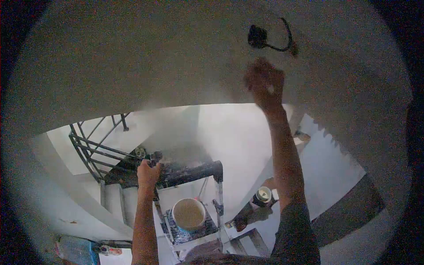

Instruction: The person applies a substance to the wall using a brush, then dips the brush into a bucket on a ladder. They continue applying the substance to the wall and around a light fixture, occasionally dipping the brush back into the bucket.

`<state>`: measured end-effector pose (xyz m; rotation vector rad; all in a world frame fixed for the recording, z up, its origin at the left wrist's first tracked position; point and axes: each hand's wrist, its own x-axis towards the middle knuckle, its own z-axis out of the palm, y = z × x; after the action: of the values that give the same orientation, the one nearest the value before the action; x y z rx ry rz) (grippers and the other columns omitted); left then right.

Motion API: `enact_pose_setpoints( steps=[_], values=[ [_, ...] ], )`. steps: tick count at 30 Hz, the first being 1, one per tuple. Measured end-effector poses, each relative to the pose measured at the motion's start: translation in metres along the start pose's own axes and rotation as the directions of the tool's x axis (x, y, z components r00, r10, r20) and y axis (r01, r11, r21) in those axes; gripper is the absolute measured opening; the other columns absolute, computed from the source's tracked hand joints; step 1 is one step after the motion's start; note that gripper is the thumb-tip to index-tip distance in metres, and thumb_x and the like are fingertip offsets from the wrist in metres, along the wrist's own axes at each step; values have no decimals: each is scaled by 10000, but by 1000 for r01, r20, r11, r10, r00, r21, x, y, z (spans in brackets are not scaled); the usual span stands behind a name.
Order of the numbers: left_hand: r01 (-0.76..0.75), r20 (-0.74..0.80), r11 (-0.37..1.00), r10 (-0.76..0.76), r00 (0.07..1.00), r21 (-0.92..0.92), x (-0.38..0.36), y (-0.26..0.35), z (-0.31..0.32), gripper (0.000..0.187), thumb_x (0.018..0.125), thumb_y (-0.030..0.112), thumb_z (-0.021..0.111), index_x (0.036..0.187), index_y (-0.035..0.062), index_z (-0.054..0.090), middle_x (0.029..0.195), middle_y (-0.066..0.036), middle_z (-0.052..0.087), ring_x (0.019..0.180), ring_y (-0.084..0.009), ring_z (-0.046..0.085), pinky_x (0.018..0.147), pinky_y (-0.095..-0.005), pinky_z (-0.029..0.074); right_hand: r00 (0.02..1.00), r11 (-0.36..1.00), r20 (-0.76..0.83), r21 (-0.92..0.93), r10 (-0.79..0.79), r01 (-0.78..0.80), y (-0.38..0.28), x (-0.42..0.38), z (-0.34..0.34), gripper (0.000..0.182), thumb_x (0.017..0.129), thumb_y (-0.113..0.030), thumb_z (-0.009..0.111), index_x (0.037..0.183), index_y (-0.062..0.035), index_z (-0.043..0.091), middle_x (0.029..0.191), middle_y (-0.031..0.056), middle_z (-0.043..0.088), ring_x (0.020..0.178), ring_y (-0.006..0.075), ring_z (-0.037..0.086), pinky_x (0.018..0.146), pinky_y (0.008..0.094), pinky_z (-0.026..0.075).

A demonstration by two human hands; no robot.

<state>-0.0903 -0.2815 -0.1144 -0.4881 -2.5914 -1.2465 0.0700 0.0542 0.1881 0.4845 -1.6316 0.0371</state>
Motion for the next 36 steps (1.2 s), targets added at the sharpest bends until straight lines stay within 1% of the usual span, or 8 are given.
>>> enact_pose_setpoints(
  steps=[4, 7, 15, 17, 23, 27, 33, 36],
  values=[
    [4, 12, 1000, -5, 1000, 18, -3, 2, -5, 524, 741, 337, 735, 1018, -76, 570, 952, -293, 637, 928, -439, 624, 798, -470, 514, 718, 662, 520, 336, 462, -669, -97, 27, -44, 113, 840, -166, 625, 796, -62, 630, 685, 59, 594, 641, 109, 579, 526, 284, 429],
    [-9, -22, 998, 8, 1000, -60, 0, -6, 7, 507, 740, 323, 733, 999, -80, 566, 918, -277, 645, 907, -436, 629, 786, -468, 513, 966, 964, 125, 110, 228, -242, -81, 41, -41, 188, 916, -139, 585, 803, 6, 629, 613, 76, 605, 486, 132, 566, 454, 275, 466],
    [60, 67, 998, -58, 996, -32, -6, 14, -11, 561, 738, 351, 746, 1017, -98, 559, 862, -279, 651, 835, -411, 654, 693, -443, 531, 942, 871, 278, 396, 189, -291, -75, 34, -27, 210, 932, -132, 542, 753, -36, 595, 639, 74, 616, 532, 129, 589, 464, 269, 467],
    [29, -13, 999, -30, 999, -12, -4, 8, 0, 529, 726, 355, 755, 974, -75, 571, 844, -275, 649, 829, -416, 651, 676, -442, 524, 631, 662, 543, 171, 554, -729, -102, 34, -39, 200, 916, -134, 542, 755, -32, 604, 648, 84, 626, 522, 131, 590, 443, 271, 471],
    [11, -34, 998, -13, 999, -57, 0, -13, 11, 544, 716, 376, 753, 981, -64, 575, 858, -271, 649, 831, -394, 657, 694, -435, 518, 860, 771, 160, 386, 484, -506, -91, 26, -32, 247, 908, -221, 554, 802, -10, 626, 687, 97, 655, 524, 148, 613, 421, 276, 477],
    [13, -3, 998, -14, 1000, -57, -6, -12, 10, 620, 704, 415, 739, 1059, -68, 581, 946, -280, 651, 914, -401, 649, 774, -443, 517, 884, 939, 383, -310, 267, -149, -79, -54, -1, 357, 977, -305, 492, 770, -42, 619, 622, 53, 617, 504, 117, 593, 473, 280, 487],
    [9, -17, 990, -11, 1000, -143, -12, 0, 1, 530, 714, 334, 712, 1021, -76, 578, 932, -287, 648, 906, -425, 641, 764, -445, 516, 743, 731, 492, 272, 454, -626, -112, -50, -37, 250, 923, -221, 601, 826, 7, 634, 740, 111, 654, 556, 152, 623, 500, 276, 520],
    [21, -66, 1000, -19, 998, 18, -9, -1, 7, 493, 719, 304, 699, 1003, -78, 573, 919, -292, 645, 899, -433, 638, 760, -446, 517, 923, 911, 290, 248, 253, -328, -113, -35, -55, 219, 902, -146, 609, 1023, 29, 664, 863, 157, 660, 669, 229, 654, 617, 335, 544]
  ],
)
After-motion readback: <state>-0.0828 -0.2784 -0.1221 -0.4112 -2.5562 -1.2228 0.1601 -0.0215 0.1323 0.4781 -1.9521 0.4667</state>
